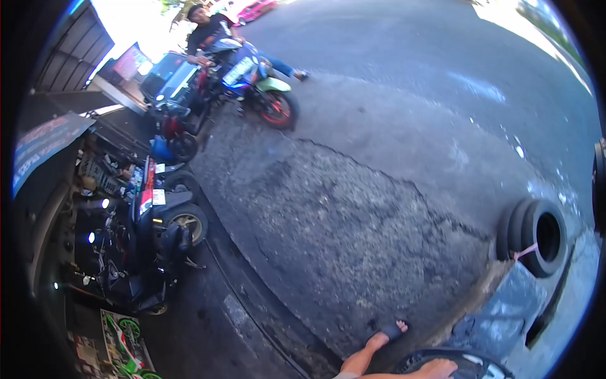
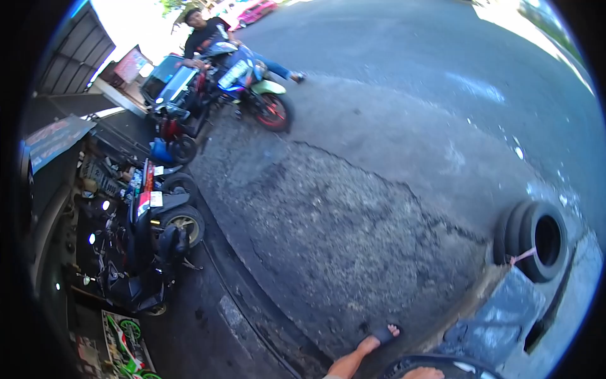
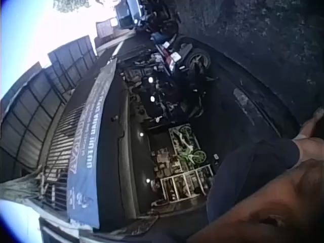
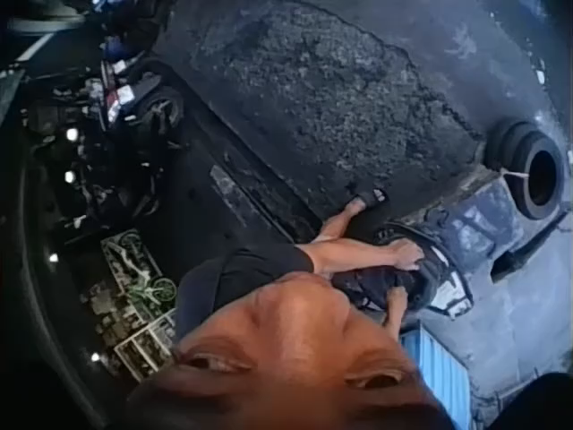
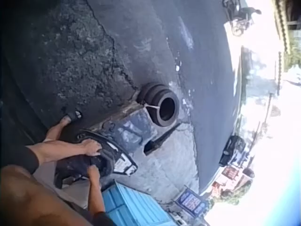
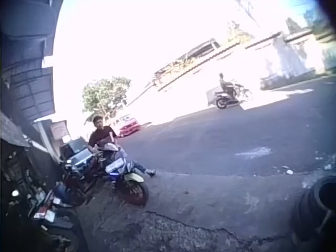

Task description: Cutting and modifying a plastic motorcycle storage compartment using a hacksaw blade and a small tool.

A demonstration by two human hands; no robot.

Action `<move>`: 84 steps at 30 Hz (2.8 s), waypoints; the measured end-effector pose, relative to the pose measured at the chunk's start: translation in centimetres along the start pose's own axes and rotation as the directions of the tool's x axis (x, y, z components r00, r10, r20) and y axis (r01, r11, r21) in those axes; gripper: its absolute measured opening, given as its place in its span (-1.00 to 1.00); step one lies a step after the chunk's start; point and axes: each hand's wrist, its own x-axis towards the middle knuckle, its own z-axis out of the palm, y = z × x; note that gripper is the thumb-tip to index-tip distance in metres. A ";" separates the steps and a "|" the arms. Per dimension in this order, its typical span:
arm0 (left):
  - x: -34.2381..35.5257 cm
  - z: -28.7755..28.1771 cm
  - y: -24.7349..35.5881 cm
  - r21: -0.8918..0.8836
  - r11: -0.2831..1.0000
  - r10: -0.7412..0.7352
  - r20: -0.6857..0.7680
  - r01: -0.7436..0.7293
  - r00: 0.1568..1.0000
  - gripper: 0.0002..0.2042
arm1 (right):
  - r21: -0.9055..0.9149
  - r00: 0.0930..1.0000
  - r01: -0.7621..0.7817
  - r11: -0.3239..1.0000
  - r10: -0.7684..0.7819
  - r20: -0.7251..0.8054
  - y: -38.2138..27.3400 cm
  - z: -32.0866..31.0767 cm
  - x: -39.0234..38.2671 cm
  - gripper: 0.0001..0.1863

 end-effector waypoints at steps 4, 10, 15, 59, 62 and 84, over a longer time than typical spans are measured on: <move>-0.4 -2.2 0.6 -0.003 1.000 -0.027 -0.044 0.027 0.999 -0.68 | 0.033 0.996 0.078 0.996 -0.077 -0.032 0.2 1.1 2.3 -0.66; 0.0 -1.6 0.7 -0.029 0.997 -0.073 0.023 0.074 0.997 -0.57 | 0.030 0.989 0.145 0.989 -0.145 0.003 1.0 0.9 4.3 -0.65; 0.5 -2.1 0.0 -0.013 0.995 -0.096 0.056 0.097 0.994 -0.57 | 0.036 0.987 0.152 0.988 -0.153 0.044 1.8 1.7 6.0 -0.65; -40.7 -33.2 -14.4 -0.039 0.317 -0.900 -0.328 0.947 0.288 -0.61 | 0.194 0.973 -0.047 0.980 0.002 0.230 1.5 10.7 15.4 -0.48; -38.0 -28.7 -13.7 -0.169 0.409 -0.872 -0.362 0.896 0.330 -0.60 | 0.213 0.969 -0.057 0.975 0.003 0.247 0.8 11.6 17.2 -0.48; -16.1 -15.8 -7.2 -0.207 0.767 -0.639 -0.328 0.608 0.695 -0.53 | 0.276 0.961 -0.248 0.929 0.199 0.192 -4.0 -7.9 4.9 -0.15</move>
